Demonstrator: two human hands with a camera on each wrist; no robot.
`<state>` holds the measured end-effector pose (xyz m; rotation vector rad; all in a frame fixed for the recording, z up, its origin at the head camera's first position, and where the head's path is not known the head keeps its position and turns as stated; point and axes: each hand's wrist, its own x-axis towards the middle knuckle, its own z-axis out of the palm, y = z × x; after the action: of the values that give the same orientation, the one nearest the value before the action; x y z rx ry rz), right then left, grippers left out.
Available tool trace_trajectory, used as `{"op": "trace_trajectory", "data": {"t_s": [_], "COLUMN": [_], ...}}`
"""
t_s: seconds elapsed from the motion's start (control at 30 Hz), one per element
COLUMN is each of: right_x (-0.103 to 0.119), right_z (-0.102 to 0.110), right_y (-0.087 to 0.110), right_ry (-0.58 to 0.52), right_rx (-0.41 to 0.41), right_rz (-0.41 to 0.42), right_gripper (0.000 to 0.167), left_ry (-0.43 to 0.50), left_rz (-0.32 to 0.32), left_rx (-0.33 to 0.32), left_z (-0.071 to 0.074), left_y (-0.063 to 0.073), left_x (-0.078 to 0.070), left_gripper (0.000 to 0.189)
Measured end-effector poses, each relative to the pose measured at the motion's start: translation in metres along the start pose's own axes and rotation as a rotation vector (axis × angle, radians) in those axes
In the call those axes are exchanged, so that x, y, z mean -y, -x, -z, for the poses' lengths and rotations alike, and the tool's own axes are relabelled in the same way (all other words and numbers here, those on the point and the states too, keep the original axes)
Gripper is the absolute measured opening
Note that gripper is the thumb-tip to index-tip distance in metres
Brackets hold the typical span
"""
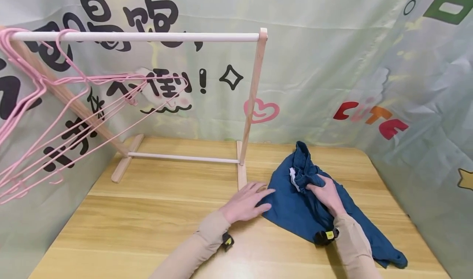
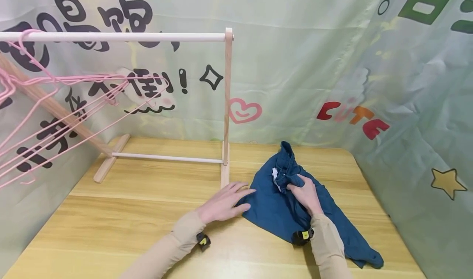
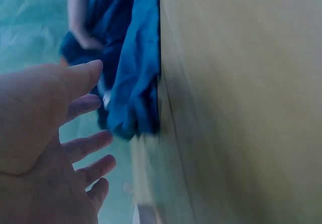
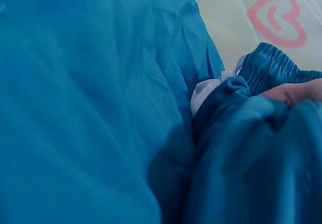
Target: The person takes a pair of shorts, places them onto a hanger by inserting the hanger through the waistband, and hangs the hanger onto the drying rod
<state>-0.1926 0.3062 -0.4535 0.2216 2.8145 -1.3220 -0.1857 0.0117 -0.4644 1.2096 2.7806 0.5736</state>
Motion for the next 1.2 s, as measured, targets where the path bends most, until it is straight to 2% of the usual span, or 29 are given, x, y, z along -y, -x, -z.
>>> {"op": "trace_trajectory", "data": {"t_s": [0.1,0.23,0.37,0.5,0.63,0.73,0.9,1.07,1.2], "right_x": [0.0,-0.001,0.0,0.002,0.004,0.005,0.006,0.003,0.001], "right_z": [0.0,0.001,0.002,0.006,0.013,0.016,0.019,0.022,0.023], "right_y": [0.001,0.002,0.003,0.003,0.003,0.003,0.003,0.003,0.005], "right_ry": [-0.027,-0.063,-0.067,-0.062,-0.063,-0.09,-0.118,-0.133,-0.209], "right_rx": [0.027,0.056,0.053,0.069,0.115,0.119,0.032,-0.068,-0.117], "right_rz": [-0.012,-0.024,-0.006,-0.013,-0.06,-0.084,-0.058,0.005,0.024], "right_gripper": [0.028,0.041,0.043,0.05,0.072,0.081,0.073,0.058,0.048], "left_ry": [-0.043,-0.154,-0.252,-0.301,-0.318,-0.314,-0.286,-0.319,-0.333], "left_rz": [-0.016,-0.022,-0.034,-0.075,-0.113,-0.1,-0.013,0.068,0.072], "left_rx": [0.047,0.086,0.053,0.013,0.041,0.069,0.077,0.102,0.12], "left_z": [-0.003,-0.01,-0.016,-0.018,-0.017,-0.015,-0.009,-0.005,-0.007], "left_y": [-0.019,-0.037,-0.048,-0.053,-0.052,-0.048,-0.04,-0.029,-0.016], "left_x": [-0.007,-0.009,-0.007,-0.005,-0.005,-0.007,-0.014,-0.018,-0.015], "left_gripper": [0.051,0.047,0.032,0.019,0.024,0.023,0.003,0.007,0.008]}}
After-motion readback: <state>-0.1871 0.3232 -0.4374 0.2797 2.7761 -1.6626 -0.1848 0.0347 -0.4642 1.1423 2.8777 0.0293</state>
